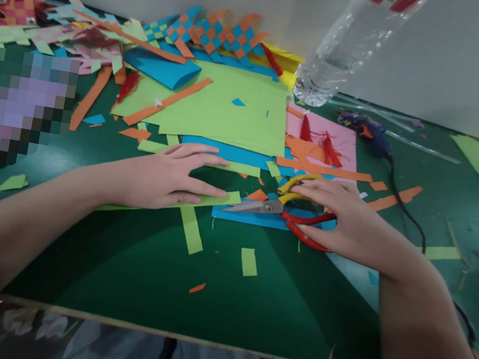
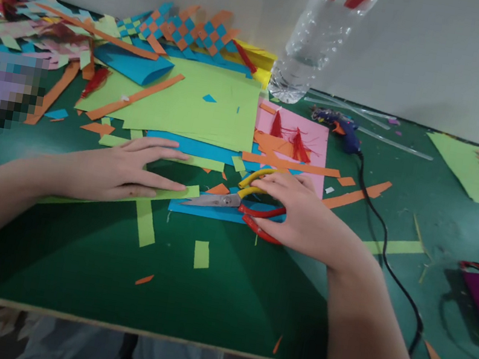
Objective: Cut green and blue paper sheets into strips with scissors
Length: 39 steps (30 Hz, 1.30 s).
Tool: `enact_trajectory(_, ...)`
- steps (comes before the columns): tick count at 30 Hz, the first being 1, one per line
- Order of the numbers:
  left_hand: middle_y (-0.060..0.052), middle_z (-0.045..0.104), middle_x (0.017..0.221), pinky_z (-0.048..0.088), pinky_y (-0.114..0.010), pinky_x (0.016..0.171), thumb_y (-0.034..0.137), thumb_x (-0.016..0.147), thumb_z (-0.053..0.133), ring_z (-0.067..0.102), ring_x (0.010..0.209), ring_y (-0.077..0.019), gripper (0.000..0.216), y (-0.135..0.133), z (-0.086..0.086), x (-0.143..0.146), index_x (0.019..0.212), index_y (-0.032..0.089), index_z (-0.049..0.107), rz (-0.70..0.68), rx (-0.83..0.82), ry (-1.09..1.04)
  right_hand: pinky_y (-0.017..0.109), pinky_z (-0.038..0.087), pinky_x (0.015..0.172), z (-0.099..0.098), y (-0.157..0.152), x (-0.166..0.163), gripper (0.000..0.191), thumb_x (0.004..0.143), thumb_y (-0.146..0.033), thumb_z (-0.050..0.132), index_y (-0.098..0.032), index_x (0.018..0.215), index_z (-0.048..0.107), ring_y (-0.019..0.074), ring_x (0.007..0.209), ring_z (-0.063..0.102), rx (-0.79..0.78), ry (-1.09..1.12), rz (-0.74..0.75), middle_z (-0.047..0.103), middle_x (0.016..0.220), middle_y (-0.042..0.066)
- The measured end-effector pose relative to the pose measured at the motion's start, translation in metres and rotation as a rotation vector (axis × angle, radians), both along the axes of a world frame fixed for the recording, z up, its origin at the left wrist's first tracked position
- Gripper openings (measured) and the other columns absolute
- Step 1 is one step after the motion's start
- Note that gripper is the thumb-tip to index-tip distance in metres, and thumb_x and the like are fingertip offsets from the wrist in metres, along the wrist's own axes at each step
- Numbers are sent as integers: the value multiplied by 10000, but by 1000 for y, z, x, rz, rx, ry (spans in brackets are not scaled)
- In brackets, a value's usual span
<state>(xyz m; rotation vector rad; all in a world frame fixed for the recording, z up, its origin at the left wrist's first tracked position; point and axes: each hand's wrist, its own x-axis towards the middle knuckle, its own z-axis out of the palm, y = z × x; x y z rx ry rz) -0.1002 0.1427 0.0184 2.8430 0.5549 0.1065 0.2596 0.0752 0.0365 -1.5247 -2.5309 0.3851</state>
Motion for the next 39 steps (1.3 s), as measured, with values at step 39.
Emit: enact_trajectory(39,-104,407,1581,348,-601,1171,46,961,571,297,1513,-354,597,-11,-9,23,1456,380,544,49,161,-3,566,482,1043,-1,2,0,435,843,-423,629,-316,1260,695,357,1238,622,48,47,30,683,1316,85)
